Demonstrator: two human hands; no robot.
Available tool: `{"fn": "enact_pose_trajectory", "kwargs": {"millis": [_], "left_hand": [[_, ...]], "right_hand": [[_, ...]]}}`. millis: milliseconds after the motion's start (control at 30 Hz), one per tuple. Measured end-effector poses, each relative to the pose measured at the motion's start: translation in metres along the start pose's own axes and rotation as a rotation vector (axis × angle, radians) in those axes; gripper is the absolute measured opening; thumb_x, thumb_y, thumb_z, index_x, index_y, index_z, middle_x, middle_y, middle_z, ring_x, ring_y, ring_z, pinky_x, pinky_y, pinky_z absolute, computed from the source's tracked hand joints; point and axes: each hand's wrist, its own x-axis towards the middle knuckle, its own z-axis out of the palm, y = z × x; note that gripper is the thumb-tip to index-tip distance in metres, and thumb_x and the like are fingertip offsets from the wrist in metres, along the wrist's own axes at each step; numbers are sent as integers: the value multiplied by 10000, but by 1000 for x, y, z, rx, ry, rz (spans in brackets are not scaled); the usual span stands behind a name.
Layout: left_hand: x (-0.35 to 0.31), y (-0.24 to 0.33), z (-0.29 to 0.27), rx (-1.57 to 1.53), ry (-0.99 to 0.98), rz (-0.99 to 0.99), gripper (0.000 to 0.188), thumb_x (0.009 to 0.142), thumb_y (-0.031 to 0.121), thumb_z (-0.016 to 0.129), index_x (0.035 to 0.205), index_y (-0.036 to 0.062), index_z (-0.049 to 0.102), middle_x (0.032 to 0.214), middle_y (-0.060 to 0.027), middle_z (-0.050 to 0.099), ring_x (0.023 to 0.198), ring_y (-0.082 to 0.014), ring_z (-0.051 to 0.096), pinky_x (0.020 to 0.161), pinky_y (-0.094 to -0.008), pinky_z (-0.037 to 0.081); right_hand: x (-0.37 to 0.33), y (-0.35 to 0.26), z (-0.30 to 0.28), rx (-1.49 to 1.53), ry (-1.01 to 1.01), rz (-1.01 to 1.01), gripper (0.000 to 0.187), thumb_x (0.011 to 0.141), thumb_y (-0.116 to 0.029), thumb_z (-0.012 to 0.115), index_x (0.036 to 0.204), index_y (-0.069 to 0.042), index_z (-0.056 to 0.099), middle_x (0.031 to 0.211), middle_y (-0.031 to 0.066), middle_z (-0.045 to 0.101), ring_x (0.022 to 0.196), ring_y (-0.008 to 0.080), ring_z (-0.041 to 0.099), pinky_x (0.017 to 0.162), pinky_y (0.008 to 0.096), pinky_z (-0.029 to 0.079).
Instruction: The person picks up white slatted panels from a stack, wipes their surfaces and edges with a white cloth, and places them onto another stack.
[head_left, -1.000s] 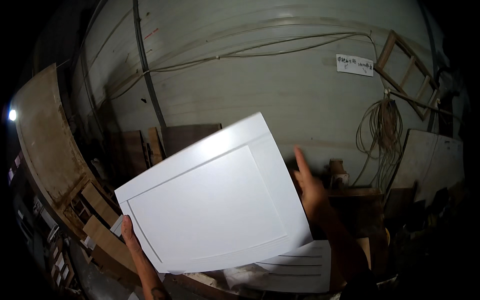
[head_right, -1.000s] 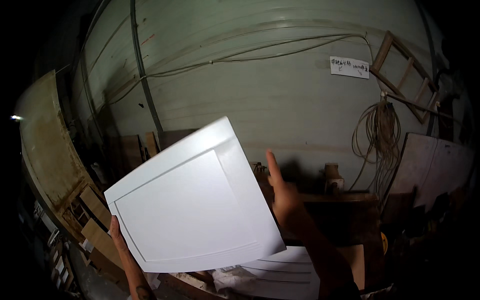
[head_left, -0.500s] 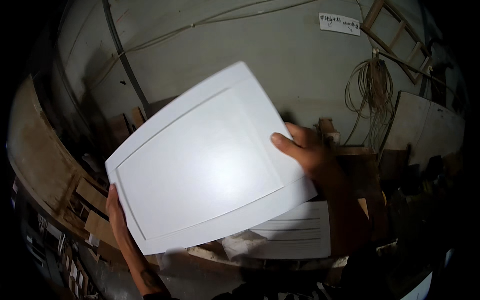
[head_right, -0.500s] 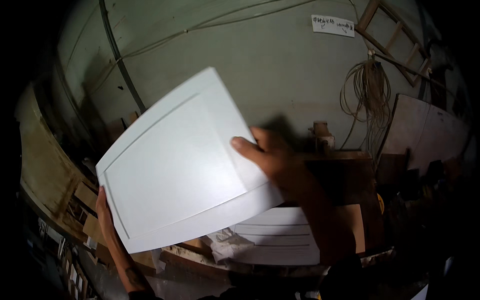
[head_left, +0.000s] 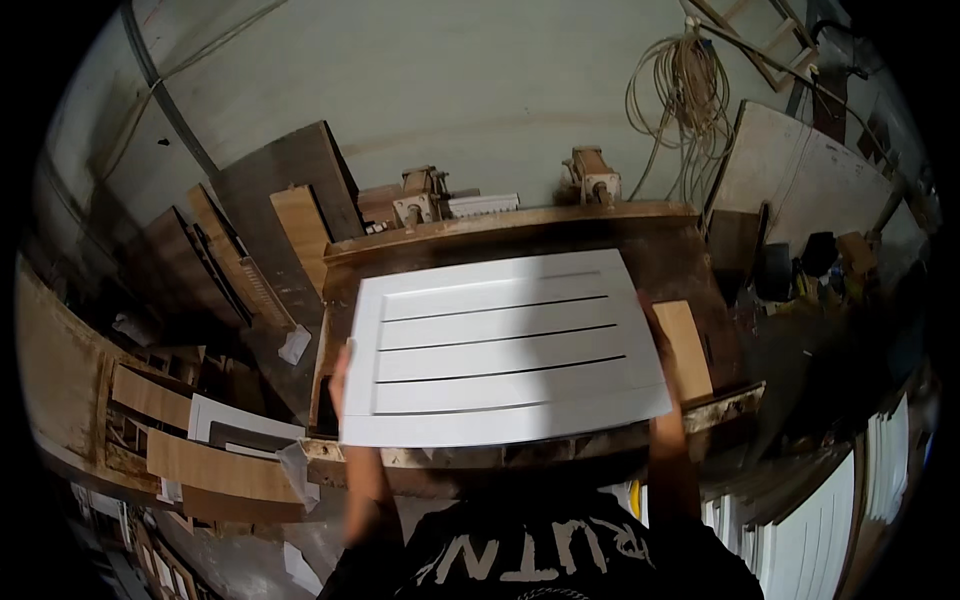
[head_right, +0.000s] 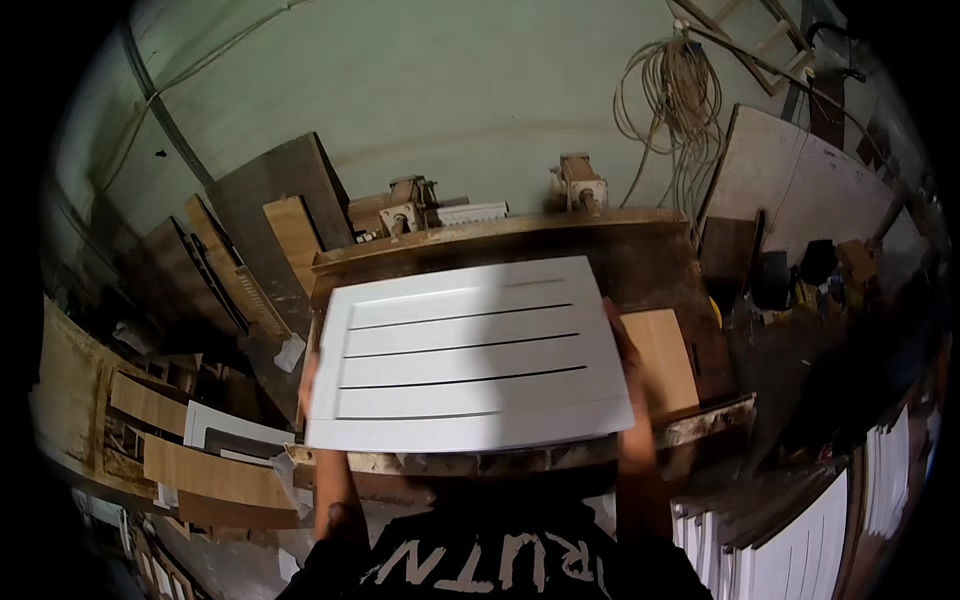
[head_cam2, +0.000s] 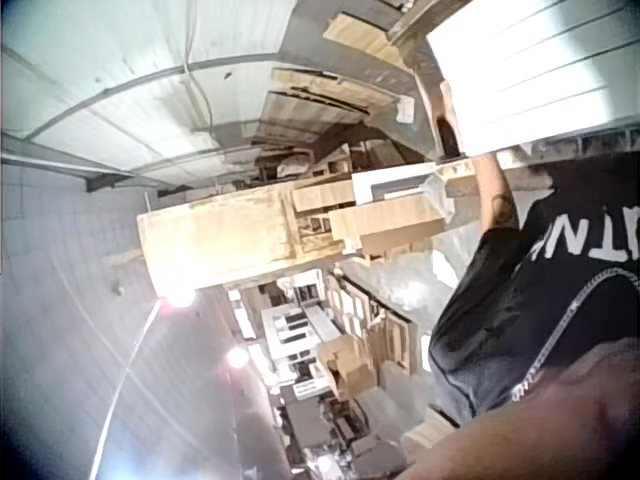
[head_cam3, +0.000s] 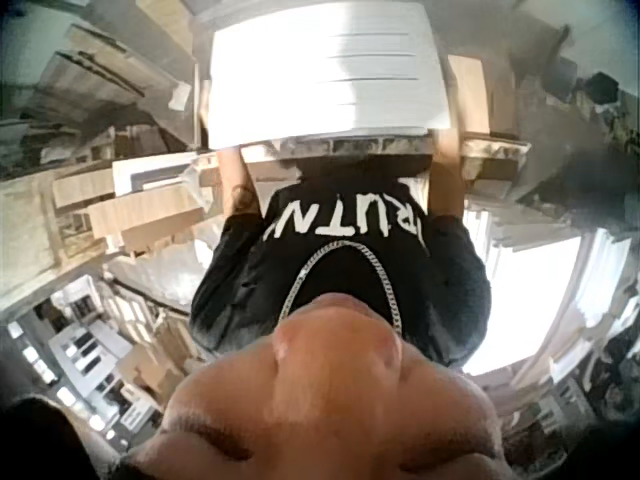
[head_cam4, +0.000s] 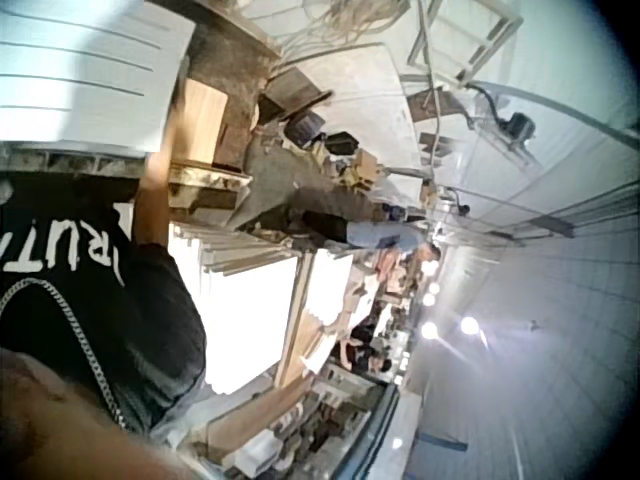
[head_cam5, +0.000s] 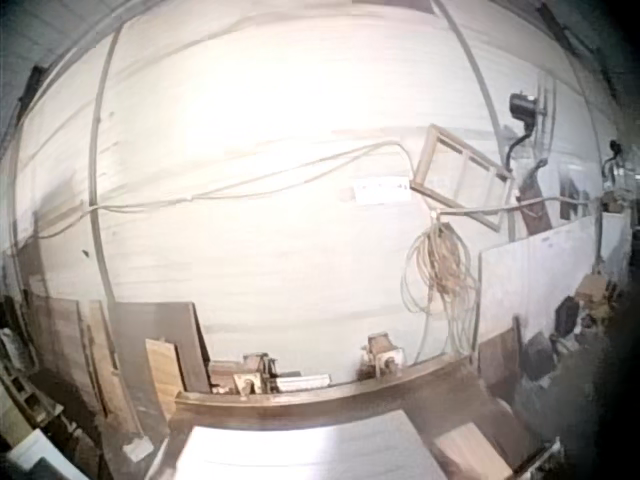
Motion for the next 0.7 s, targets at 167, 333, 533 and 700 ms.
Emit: {"fn": "enact_pose_trajectory", "kwargs": {"millis": [167, 333, 533, 700], "left_hand": [[-29, -18, 33, -415, -163, -517, 407, 920, 276, 510, 1168, -41, 571, 1027, -132, 654, 886, -206, 640, 774, -287, 525], [-1, -80, 30, -702, -348, -576, 570, 928, 444, 507, 1226, -41, 524, 1090, -161, 631, 947, -260, 635, 801, -334, 531], [-47, -85, -56, 1569, -1025, 267, 532, 829, 156, 645, 1333, 122, 477, 1376, -142, 456, 1250, -335, 416, 1068, -582, 237], [-29, -88, -227, 1909, -619, 145, 405, 828, 329, 622, 1208, 193, 583, 1222, -196, 538, 1173, -361, 467, 998, -511, 335]], "right_hand": [[-47, -28, -8, -254, 27, 161, 562, 982, -393, 398, 1371, 13, 396, 1337, 132, 491, 1216, 222, 474, 1022, 319, 376], [-63, -33, -42, -95, 84, 300, 445, 987, -345, 411, 1214, 18, 531, 1061, 108, 637, 925, 183, 628, 787, 289, 516], [-64, -53, -15, -206, 303, 179, 420, 991, -294, 409, 1185, 54, 543, 1023, 139, 650, 854, 210, 654, 744, 312, 543], [-51, -44, -36, -184, 264, 182, 445, 989, -315, 403, 1205, 52, 531, 1063, 152, 640, 900, 232, 650, 777, 330, 537]]}}
